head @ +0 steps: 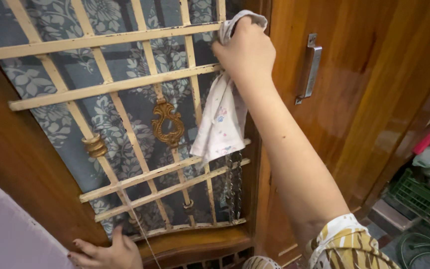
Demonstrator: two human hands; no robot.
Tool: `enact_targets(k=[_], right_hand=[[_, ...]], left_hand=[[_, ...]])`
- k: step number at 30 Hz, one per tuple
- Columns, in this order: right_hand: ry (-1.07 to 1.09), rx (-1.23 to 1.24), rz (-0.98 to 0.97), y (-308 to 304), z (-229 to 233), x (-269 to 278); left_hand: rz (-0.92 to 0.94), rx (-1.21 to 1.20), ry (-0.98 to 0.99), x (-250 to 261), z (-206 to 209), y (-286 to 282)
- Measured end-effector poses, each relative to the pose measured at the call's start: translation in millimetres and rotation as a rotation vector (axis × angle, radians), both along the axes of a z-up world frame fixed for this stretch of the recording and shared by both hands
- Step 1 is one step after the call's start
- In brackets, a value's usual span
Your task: The person wipes the metal bars of a decorative door grille with a cloth. They systematically clean the horizontal and vertical bars, moving from the center outward and then back to the center, ensuring all visible surfaces are wiped.
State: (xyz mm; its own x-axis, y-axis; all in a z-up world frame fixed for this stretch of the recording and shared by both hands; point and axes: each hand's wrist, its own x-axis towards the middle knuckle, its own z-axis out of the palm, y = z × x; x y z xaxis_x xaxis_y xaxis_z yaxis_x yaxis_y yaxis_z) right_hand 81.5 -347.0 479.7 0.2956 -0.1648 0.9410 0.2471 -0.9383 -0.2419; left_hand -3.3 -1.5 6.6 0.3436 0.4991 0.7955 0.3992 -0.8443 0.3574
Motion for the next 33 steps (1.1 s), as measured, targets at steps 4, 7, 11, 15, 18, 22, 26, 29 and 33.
enact_targets(k=[4,7,11,15,18,22,26,29,33], right_hand=[[-0.119,-0.065,0.025,8,-16,-1],[-0.241,-0.218,-0.06,10,-30,4],[-0.261,-0.25,-0.064,4,-39,10],[-0.285,-0.268,-0.033,-1,-42,13],[-0.21,-0.23,-0.001,-3,-42,15],[-0.293,-0.271,-0.007,-4,-44,9],[-0.263,-0.258,-0.005,-4,-43,8],[-0.261,-0.254,0.006,-6,-46,8],[-0.272,-0.264,0.006,-7,-47,9]], left_hand=[[0.058,0.016,0.13,0,-5,5],[0.065,0.028,0.139,3,-13,11],[0.025,0.07,0.056,5,-17,17],[0.042,0.087,0.049,2,-15,15],[0.025,0.136,-0.01,1,-13,16],[-0.078,0.165,-0.077,-2,-8,24],[-0.136,0.207,-0.086,-4,3,29],[-0.149,0.277,-0.06,-9,13,32],[-0.122,0.355,-0.027,-12,26,34]])
